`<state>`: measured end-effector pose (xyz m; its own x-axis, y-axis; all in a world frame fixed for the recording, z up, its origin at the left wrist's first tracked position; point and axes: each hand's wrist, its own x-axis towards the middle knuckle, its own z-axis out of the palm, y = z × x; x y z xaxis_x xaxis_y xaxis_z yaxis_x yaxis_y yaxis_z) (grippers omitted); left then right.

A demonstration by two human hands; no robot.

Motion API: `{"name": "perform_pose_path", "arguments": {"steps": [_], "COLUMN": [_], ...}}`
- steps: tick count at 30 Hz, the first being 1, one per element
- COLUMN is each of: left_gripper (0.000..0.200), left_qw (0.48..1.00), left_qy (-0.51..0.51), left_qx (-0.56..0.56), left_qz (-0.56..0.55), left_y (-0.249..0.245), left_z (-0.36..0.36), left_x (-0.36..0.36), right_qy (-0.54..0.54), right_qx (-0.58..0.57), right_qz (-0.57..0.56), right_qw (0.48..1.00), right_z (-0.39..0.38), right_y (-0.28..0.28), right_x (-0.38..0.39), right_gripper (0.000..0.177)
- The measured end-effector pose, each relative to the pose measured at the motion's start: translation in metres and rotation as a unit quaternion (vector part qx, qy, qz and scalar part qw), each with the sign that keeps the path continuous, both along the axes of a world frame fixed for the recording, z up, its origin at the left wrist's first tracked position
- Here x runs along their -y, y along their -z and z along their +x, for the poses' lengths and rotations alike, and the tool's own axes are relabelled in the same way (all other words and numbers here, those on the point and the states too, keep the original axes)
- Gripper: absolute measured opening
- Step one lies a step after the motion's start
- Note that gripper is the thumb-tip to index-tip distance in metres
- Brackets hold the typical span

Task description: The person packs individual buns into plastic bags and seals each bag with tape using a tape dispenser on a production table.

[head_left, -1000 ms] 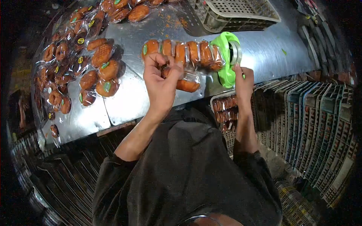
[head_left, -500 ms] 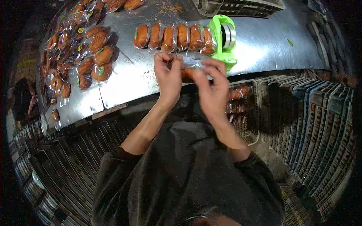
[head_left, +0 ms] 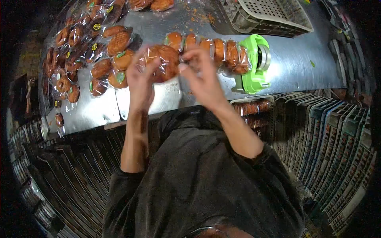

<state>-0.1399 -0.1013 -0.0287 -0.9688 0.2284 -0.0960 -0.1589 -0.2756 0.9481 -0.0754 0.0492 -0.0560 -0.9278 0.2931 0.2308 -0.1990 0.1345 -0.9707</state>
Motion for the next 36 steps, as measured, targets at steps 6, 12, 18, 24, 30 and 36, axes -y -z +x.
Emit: {"name": "perform_pose_path", "arguments": {"steps": [6, 12, 18, 24, 30, 36], "left_gripper": [0.067, 0.099, 0.071, 0.073, 0.101, 0.132], "left_qw": [0.845, 0.688, 0.7, 0.801, 0.735, 0.727], "left_qy": [0.113, 0.216, 0.193, 0.17, 0.304, 0.239], "left_qx": [-0.189, -0.408, -0.305, -0.229, -0.346, -0.298], "left_qz": [-0.487, -0.56, -0.616, -0.527, -0.498, -0.57], "left_y": [0.072, 0.012, 0.015, -0.047, -0.13, -0.057], "left_z": [-0.124, -0.094, -0.083, -0.164, -0.308, -0.421], "left_x": [-0.012, -0.038, -0.029, -0.099, -0.329, -0.383], "right_qy": [-0.003, -0.137, -0.257, -0.223, -0.014, 0.152], "right_qx": [0.103, 0.156, 0.145, -0.1, -0.06, 0.121], "right_qz": [0.564, 0.626, 0.486, 0.404, 0.189, 0.381], "right_qw": [0.819, 0.751, 0.823, 0.882, 0.98, 0.904], "right_z": [-0.012, -0.052, -0.103, -0.183, -0.27, -0.402], "right_y": [-0.019, -0.001, 0.003, -0.081, -0.143, -0.016], "right_x": [-0.092, -0.096, -0.088, -0.195, -0.374, -0.453], "right_gripper": [0.084, 0.085, 0.056, 0.062, 0.059, 0.061]}}
